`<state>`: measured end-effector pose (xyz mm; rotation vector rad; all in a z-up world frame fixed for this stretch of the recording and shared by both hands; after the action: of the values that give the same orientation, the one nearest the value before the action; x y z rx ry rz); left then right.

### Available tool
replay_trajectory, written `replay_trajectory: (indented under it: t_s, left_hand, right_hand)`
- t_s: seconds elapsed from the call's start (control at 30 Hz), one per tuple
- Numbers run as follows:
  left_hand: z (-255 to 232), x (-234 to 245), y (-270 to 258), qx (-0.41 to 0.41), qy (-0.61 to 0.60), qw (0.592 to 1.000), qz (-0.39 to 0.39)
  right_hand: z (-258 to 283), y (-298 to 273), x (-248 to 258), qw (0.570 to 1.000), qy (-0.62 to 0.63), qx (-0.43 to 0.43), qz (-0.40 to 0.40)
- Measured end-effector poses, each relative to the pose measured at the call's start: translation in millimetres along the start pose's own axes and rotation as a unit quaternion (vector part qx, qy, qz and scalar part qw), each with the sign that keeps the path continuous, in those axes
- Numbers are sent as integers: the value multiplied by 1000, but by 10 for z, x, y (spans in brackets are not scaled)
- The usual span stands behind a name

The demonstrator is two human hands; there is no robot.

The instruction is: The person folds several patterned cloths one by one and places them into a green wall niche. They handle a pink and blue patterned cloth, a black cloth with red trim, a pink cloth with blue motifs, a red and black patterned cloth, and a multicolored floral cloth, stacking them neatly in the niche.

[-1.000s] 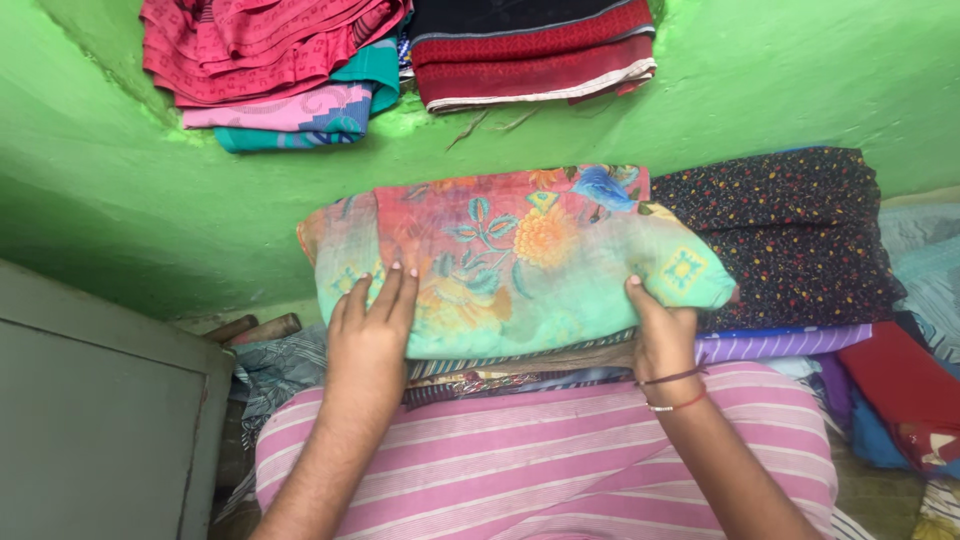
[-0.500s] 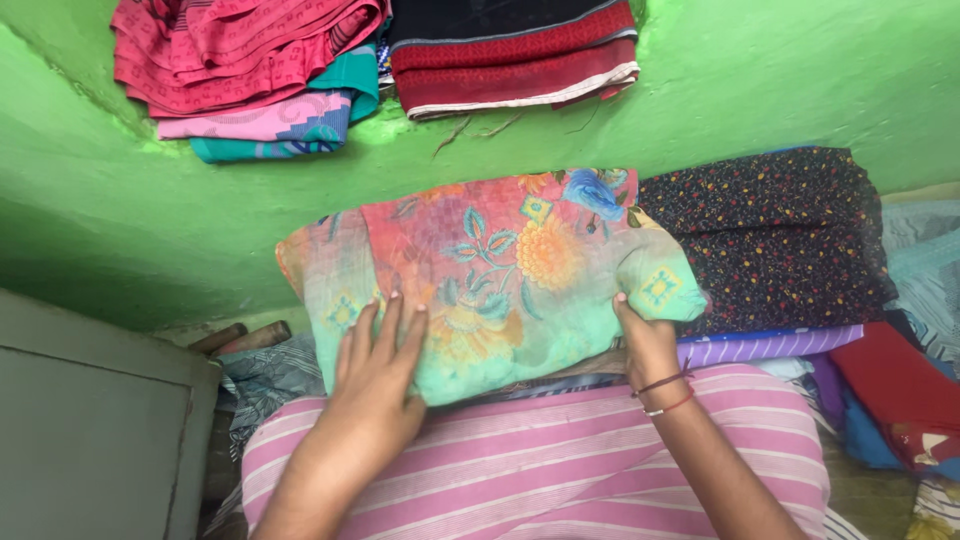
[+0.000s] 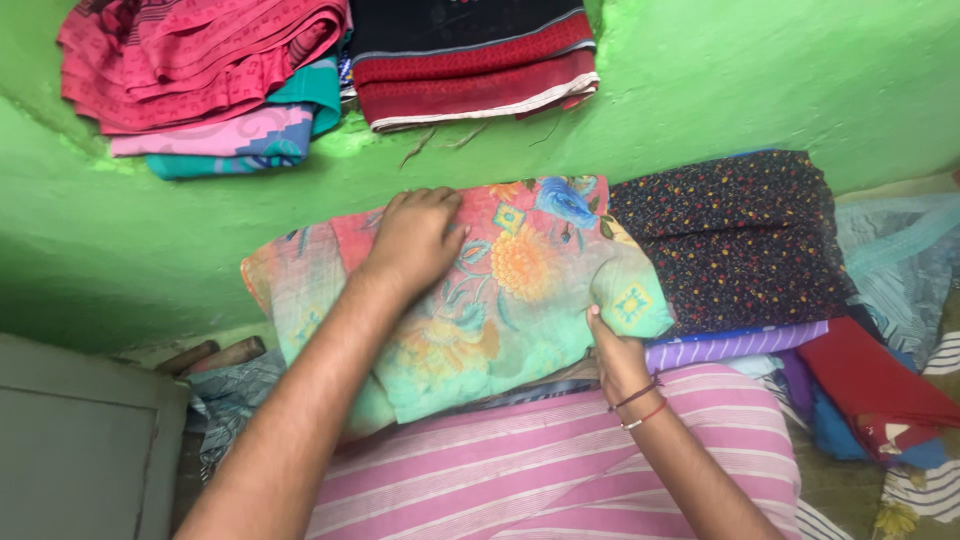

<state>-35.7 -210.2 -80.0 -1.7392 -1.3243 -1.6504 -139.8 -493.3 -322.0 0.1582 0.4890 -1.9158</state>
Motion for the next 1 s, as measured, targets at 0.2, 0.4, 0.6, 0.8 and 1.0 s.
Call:
replay_trajectory:
  t_s: [0.2,0.4,0.6,0.8,1.0]
  left_hand:
    - [410,-237,174,185,-147,961,141]
    - [876,-313,-49,330,-140,899,252]
    - [1042,-547,131,308,-108,899,292]
    - [833,-397,98,202,-75,949,230]
    - [403,-6,-312,155,-147,961,178]
  right_hand:
    - [50,-55,-46,998,26,30,46]
    - [64,-69,-42,998,19,39,39]
    - [12,-13,-4,1000,3,24,20]
    - [61,108,122,989,-93,110,26]
    - [386,438,189,888,-365,280,4]
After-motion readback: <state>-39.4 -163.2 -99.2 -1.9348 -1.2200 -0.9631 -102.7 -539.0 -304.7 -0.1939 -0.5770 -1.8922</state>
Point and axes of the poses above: each hand's wrist, its own y-axis towards the middle knuckle, its own x-axis out of the back of the hand, z = x × y, the point moved 7 cm from there along y, towards the middle knuckle, and after that the axes turned 4 degrees about z, right-handed, at the moved point
